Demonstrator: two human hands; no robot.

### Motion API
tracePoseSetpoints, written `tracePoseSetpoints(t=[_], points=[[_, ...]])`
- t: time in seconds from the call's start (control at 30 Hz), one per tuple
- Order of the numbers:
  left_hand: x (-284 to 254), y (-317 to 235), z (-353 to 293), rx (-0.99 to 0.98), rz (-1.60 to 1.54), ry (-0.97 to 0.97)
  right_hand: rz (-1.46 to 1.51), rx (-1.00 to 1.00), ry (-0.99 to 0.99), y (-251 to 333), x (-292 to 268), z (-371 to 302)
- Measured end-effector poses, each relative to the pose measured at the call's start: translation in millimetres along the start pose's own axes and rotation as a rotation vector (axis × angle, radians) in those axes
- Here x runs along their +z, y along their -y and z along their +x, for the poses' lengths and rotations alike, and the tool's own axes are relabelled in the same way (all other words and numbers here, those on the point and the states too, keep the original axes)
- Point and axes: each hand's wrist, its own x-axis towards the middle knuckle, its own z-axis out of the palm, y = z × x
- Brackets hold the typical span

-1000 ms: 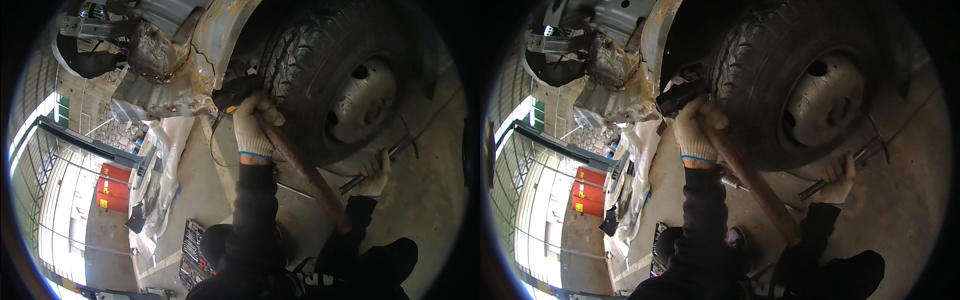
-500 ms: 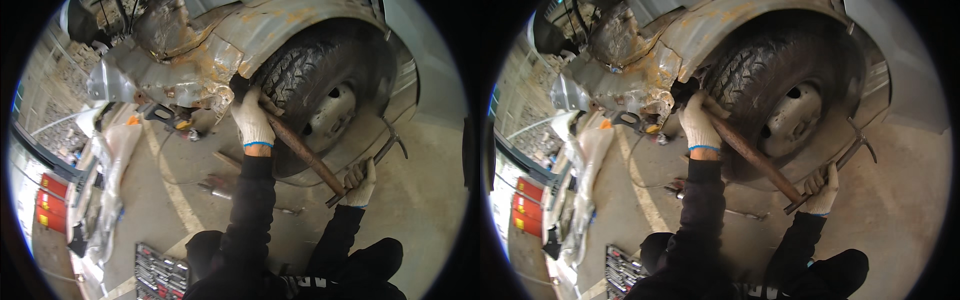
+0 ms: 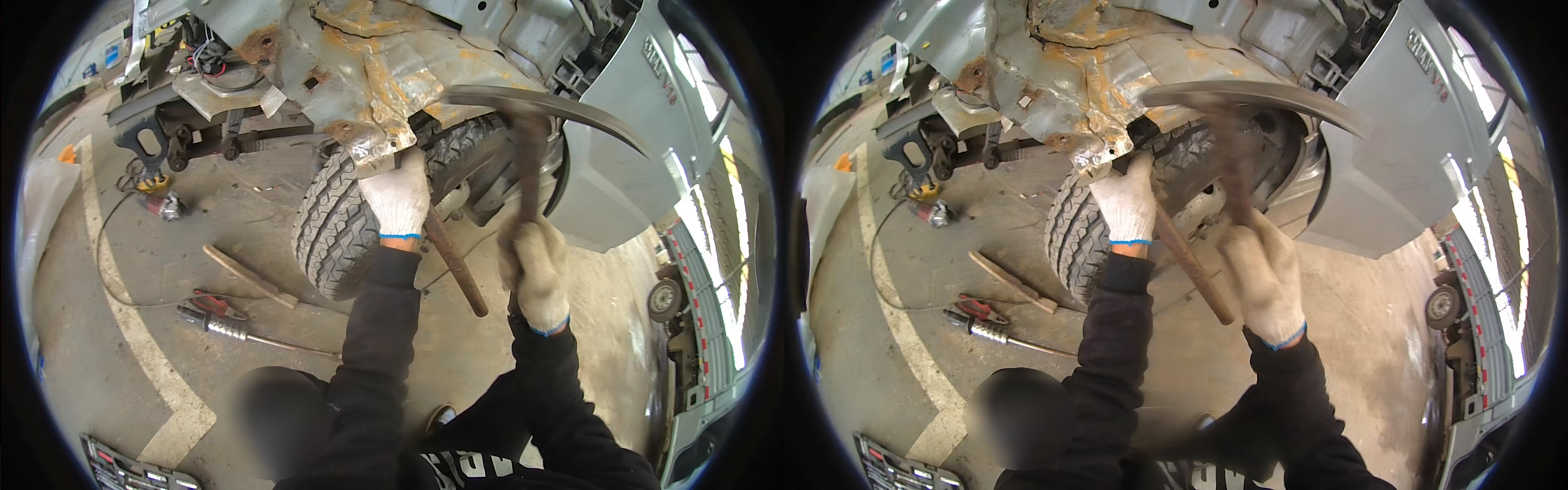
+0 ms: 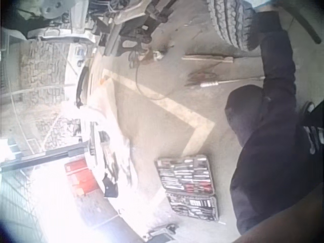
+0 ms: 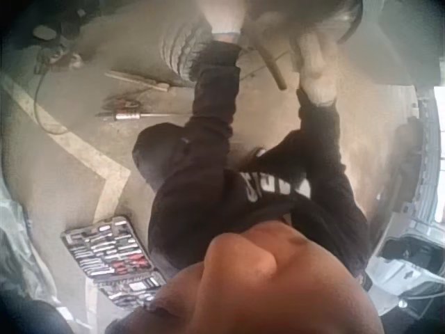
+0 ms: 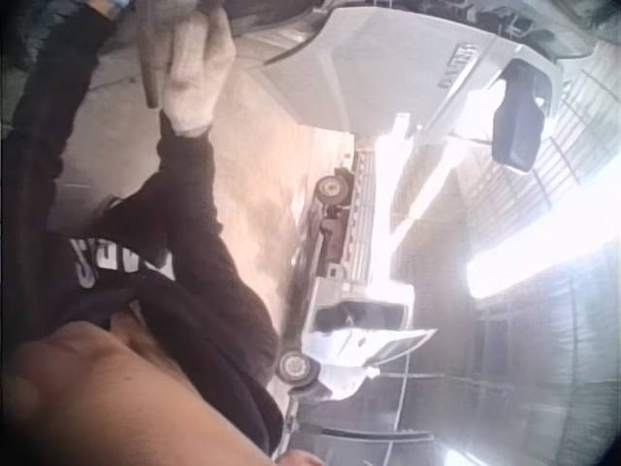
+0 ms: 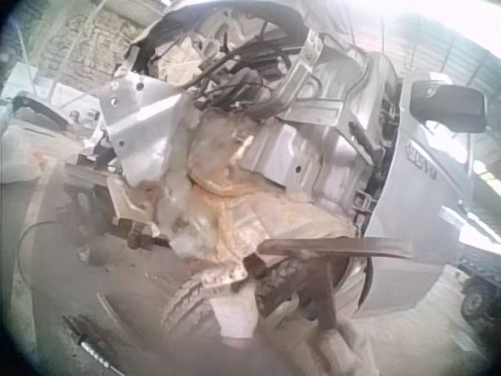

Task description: The person uses a hammer and a metal bar to pry and strike a metal panel near the front wheel well of a vehicle. They repeatedly position the bar and strike it to loosen the panel, then pull the panel away from the vehicle body.

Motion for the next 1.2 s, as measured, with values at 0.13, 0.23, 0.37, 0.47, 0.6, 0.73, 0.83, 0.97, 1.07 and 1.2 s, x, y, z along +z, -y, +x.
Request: tracePoseSetpoints(t=[0.13,0.23,0.37,0.47,0.6,0.73,0.83,0.97,1.07,1.2], points=[[-0.5,4.5,2.9,-0.004,0.027,0.030,-0.210,-0.089,-0.011,23.9,18.6,11.7],[-3.4,9.2,1.7,-0.250,-0.173,0.043,-0.251,-0.052,-0.028,21.1,32.5,10.3],[-9.2,14.2,-0.7,-0.135,-0.056,0.087,-0.163,0.045,0.063,2.3,44.4,7.4],[-12.3,13.5,2.5,-0.098,-0.026,0.115,-0.001,0.030,0.082,-14.2,37.0,5.6],[-11.7,3.2,5.5,-0.232,-0.079,0.111,-0.035,0.026,0.126,-37.1,8.3,-0.4],[-10.3,-11.7,-4.0,-0.407,-0.179,0.067,0.296,0.177,-0.071,-67.6,-10.7,-17.5],[-7.7,-17.5,-13.2,-0.325,-0.101,0.091,0.389,0.447,-0.244,-90.8,-20.2,-45.7],[-7.7,-17.5,-14.8,-0.340,0.308,0.111,0.669,0.641,-0.218,-118.6,-38.0,-73.3],[-6.8,-17.9,-24.0,-0.270,0.309,0.098,0.831,0.776,-0.156,-127.5,-53.2,-71.4],[0.3,-18.6,-32.7,-0.173,0.485,0.054,1.000,0.948,-0.085,-130.6,-67.3,-47.3]])
